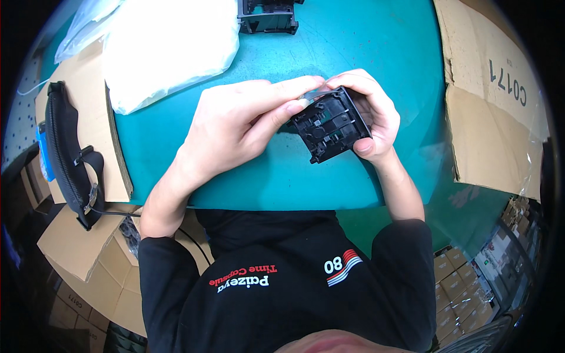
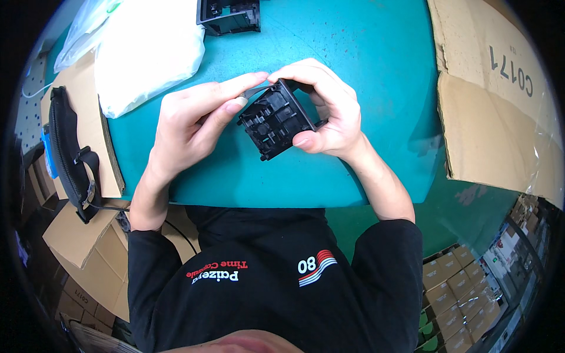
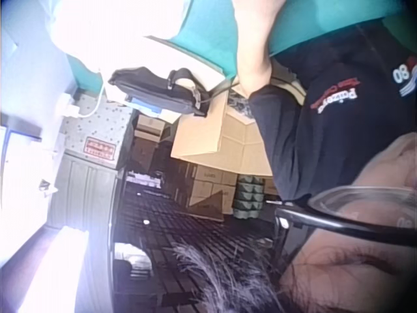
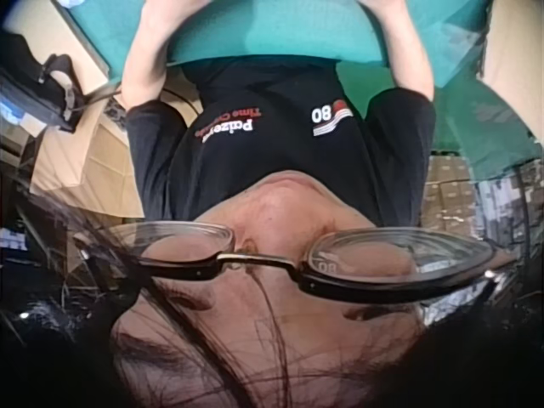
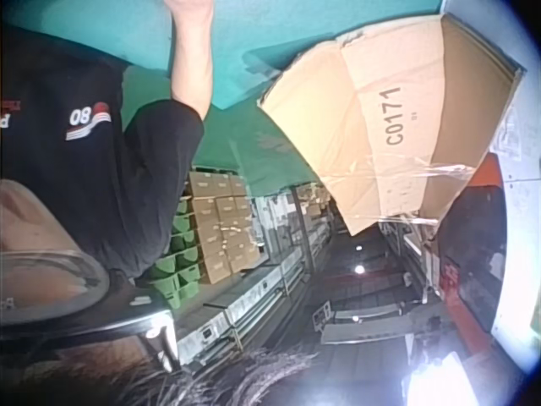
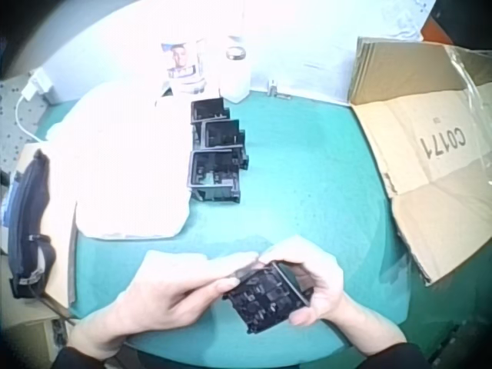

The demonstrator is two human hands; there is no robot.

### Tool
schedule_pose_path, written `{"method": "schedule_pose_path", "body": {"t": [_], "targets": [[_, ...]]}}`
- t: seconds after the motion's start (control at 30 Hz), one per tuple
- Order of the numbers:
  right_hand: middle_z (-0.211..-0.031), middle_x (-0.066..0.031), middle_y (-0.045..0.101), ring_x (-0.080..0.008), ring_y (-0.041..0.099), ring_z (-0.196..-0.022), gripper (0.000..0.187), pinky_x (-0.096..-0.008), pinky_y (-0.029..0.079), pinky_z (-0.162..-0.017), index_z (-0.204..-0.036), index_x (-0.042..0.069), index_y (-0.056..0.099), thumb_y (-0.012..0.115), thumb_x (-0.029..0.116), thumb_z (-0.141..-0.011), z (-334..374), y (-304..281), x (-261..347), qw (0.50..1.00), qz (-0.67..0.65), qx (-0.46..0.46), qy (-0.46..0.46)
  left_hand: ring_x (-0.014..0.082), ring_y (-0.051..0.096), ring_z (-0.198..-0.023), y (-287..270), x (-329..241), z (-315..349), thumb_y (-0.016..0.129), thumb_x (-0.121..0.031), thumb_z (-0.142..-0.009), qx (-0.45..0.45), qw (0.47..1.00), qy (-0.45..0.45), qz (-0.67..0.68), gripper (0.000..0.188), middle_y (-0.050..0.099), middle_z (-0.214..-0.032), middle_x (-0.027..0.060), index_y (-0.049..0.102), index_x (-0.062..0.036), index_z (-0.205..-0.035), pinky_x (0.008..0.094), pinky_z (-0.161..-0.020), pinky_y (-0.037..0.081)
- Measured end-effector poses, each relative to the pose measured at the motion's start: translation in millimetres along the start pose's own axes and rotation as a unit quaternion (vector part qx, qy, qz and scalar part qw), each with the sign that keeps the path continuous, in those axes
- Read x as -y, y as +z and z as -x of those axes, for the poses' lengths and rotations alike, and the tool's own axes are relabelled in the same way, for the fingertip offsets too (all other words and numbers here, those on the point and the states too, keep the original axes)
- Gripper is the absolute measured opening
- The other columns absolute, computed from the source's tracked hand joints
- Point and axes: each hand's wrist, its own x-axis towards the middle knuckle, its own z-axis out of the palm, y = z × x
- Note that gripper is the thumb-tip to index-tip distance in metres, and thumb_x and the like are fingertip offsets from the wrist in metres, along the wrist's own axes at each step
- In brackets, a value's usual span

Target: The person uses a small pointed tool to scrape and clean the interior of black plastic electronic housings. They then place each cleaned housing into a clear plastic bag and set it aside on the table.

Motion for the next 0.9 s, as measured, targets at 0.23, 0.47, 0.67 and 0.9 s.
{"method": "schedule_pose_path", "body": {"t": [0.23,0.47,0.67,0.9], "targets": [[-0.116,-0.022,0.063,-0.0296,0.064,-0.107,0.086,-0.0392,0.052,-0.094,-0.123,-0.012,0.06,0.08,0.059,-0.078,0.4,-0.3,-0.5,1.0,-0.007,0.001,0.0,0.0151,0.051,-0.056,1.2,-1.6,0.1,0.064,-0.003,-0.094,-0.01,1.0,0.003,-0.007,0.035,0.058,-0.068,0.0082,0.069,-0.0077,-0.129,0.0276,-0.055,0.042],[-0.116,-0.0215,0.063,-0.029,0.063,-0.107,0.086,-0.0393,0.052,-0.095,-0.123,-0.012,0.06,0.083,0.056,-0.076,1.2,0.1,-1.1,1.0,-0.014,0.005,0.004,0.0185,0.057,-0.056,-0.4,-3.2,2.4,0.066,-0.003,-0.092,0.001,1.0,0.011,-0.016,0.037,0.063,-0.069,0.0099,0.07,-0.0083,-0.128,0.0299,-0.055,0.045],[-0.117,-0.0206,0.061,-0.0284,0.062,-0.109,0.088,-0.0391,0.051,-0.096,-0.124,-0.012,0.059,0.084,0.057,-0.075,1.3,1.1,-3.2,0.999,-0.049,0.004,0.022,0.0193,0.059,-0.056,-3.0,-7.2,2.6,0.067,-0.002,-0.09,0.021,0.998,0.0,-0.057,0.037,0.063,-0.068,0.0094,0.07,-0.0069,-0.126,0.03,-0.056,0.047],[-0.112,-0.0184,0.064,-0.0277,0.063,-0.105,0.088,-0.0377,0.052,-0.093,-0.118,-0.008,0.061,0.089,0.057,-0.065,-3.3,-2.7,-5.7,0.996,0.045,-0.027,-0.07,0.017,0.058,-0.06,-6.1,-1.9,3.4,0.067,0.0,-0.089,-0.044,0.998,0.028,-0.047,0.036,0.064,-0.072,0.0075,0.07,-0.0045,-0.124,0.0293,-0.057,0.047]]}}
